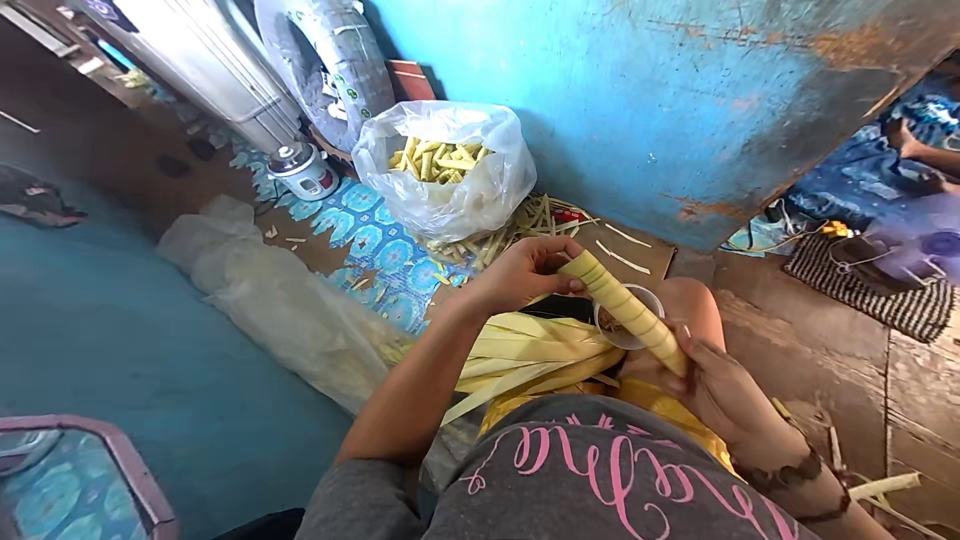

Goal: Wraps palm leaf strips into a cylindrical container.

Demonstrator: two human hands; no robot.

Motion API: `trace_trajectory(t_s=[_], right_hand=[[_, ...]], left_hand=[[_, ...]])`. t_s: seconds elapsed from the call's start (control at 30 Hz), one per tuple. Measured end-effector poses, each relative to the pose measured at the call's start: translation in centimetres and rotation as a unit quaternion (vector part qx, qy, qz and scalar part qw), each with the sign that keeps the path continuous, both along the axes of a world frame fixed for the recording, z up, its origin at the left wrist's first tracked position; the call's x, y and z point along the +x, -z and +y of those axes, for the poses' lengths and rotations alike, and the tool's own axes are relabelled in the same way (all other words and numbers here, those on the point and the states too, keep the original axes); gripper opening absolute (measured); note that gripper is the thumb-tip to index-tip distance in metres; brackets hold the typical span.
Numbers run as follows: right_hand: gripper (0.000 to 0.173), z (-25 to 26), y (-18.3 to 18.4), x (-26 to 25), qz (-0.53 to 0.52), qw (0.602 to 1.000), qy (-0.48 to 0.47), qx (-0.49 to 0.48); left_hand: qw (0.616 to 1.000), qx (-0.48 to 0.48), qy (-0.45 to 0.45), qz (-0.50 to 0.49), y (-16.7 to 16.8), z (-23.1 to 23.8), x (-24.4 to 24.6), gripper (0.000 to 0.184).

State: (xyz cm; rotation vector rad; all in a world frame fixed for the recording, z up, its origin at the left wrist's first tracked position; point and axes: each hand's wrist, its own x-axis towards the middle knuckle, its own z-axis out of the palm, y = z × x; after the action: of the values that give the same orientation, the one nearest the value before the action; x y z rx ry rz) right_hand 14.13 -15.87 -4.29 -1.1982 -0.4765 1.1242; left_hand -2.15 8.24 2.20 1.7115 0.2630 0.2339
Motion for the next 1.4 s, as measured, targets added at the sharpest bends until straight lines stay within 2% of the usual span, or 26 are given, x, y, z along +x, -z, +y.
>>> trace_trajectory(t_s=[0.03, 0.07, 0.1, 0.13, 0.17, 0.2, 0.23, 0.27, 0.3, 0.33, 0.37, 0.4, 0.47, 0.53, 0.63, 0.73, 0.77, 0.83, 0.97, 1.03, 1.1, 1.17, 1.23, 1.27, 1.33, 1.4], right_hand=[[0.041, -0.1, 0.0, -0.1, 0.023, 1.000, -0.003, -0.009], [0.037, -0.3, 0.4, -0.2, -0.054, 0.999, -0.004, 0.005], [0.035, -0.6, 1.2, -0.2, -0.201, 0.979, 0.000, 0.032], [0.045, -0.8, 1.9, 0.0, -0.356, 0.933, 0.008, 0.060], [0.051, -0.8, 2.4, 0.2, -0.426, 0.901, 0.018, 0.081], [0.046, -1.0, 2.4, 0.2, -0.388, 0.918, 0.014, 0.081], [0.034, -1.1, 1.8, 0.2, -0.252, 0.966, -0.003, 0.058], [0.032, -1.1, 1.2, 0.2, -0.086, 0.996, -0.020, 0.032], [0.038, -1.2, 0.9, 0.2, 0.020, 0.999, -0.030, 0.017], [0.039, -1.3, 0.8, 0.2, 0.026, 0.999, -0.029, 0.013], [0.035, -1.4, 1.0, 0.2, -0.054, 0.998, -0.026, 0.020], [0.035, -1.5, 1.5, 0.5, -0.186, 0.981, -0.027, 0.039], [0.064, -1.2, 2.3, 1.6, -0.431, 0.899, -0.038, 0.063], [0.080, -0.1, 1.6, 2.4, -0.515, 0.855, -0.040, 0.045], [0.082, 1.9, -0.7, 2.2, -0.562, 0.822, -0.015, 0.089], [0.046, 4.1, -3.2, 0.7, -0.593, 0.766, -0.049, 0.245], [0.042, 4.8, -3.7, 0.0, -0.591, 0.752, -0.067, 0.283], [0.040, 6.1, -3.9, -0.8, -0.598, 0.738, -0.108, 0.294], [0.041, 8.5, -2.2, -0.2, -0.595, 0.758, -0.147, 0.222], [0.038, 9.5, -1.2, 0.6, -0.621, 0.749, -0.154, 0.170], [0.029, 10.6, -0.4, 1.6, -0.635, 0.747, -0.177, 0.086], [0.027, 12.1, 0.4, 3.5, -0.632, 0.749, -0.197, -0.029], [0.029, 13.7, 0.7, 5.6, -0.643, 0.731, -0.186, -0.135], [0.030, 13.9, 0.7, 6.3, -0.654, 0.727, -0.163, -0.135], [0.053, 13.5, -0.8, 6.1, -0.678, 0.723, -0.122, -0.048], [0.068, 12.3, -3.1, 3.6, -0.690, 0.713, -0.103, 0.063]], left_hand=[[1.000, -0.006, 0.010, -0.002, 0.1, 0.0, 0.0, 0.022], [1.000, -0.010, 0.009, -0.001, 0.1, 0.0, 0.1, 0.021], [1.000, -0.016, 0.001, 0.004, 0.1, 0.0, 0.1, 0.020], [1.000, -0.021, -0.012, 0.011, 0.0, -0.1, 0.1, 0.020], [0.999, -0.026, -0.019, 0.016, 0.0, 0.0, 0.1, 0.022], [0.999, -0.032, -0.015, 0.017, -0.1, 0.1, 0.1, 0.025], [0.999, -0.035, -0.004, 0.013, -0.1, 0.2, 0.1, 0.026], [0.999, -0.033, 0.009, 0.006, -0.1, 0.2, 0.1, 0.026], [0.999, -0.031, 0.019, 0.001, 0.0, 0.2, 0.1, 0.023], [0.999, -0.028, 0.023, -0.001, 0.0, 0.2, 0.2, 0.020], [0.999, -0.025, 0.020, 0.004, -0.1, 0.1, 0.3, 0.019], [1.000, -0.025, 0.016, 0.010, -0.2, 0.1, 0.4, 0.018], [1.000, -0.015, 0.013, 0.002, -0.1, 0.0, 0.3, 0.018], [0.999, 0.035, 0.021, -0.016, -0.2, -0.3, 0.3, 0.014], [0.991, 0.134, 0.006, -0.023, -0.4, -1.6, 0.6, 0.005], [0.987, 0.157, -0.031, -0.031, -0.5, -2.1, 0.9, 0.004], [0.987, 0.147, -0.046, -0.035, -0.4, -1.8, 0.8, 0.004], [0.989, 0.120, -0.072, -0.055, -0.8, -0.8, 0.0, 0.004], [0.982, 0.066, -0.149, -0.097, -2.9, 2.2, -4.1, 0.016], [0.970, 0.060, -0.202, -0.119, -3.8, 3.6, -6.7, 0.020], [0.954, 0.076, -0.256, -0.134, -4.9, 4.5, -9.3, 0.023], [0.933, 0.107, -0.302, -0.163, -6.1, 5.1, -11.7, 0.027], [0.914, 0.164, -0.328, -0.177, -7.1, 5.2, -13.7, 0.030], [0.906, 0.201, -0.336, -0.163, -7.4, 5.1, -14.3, 0.029], [0.898, 0.268, -0.333, -0.106, -7.0, 4.8, -14.3, 0.022], [0.918, 0.248, -0.305, -0.044, -5.3, 4.5, -12.8, 0.019]])
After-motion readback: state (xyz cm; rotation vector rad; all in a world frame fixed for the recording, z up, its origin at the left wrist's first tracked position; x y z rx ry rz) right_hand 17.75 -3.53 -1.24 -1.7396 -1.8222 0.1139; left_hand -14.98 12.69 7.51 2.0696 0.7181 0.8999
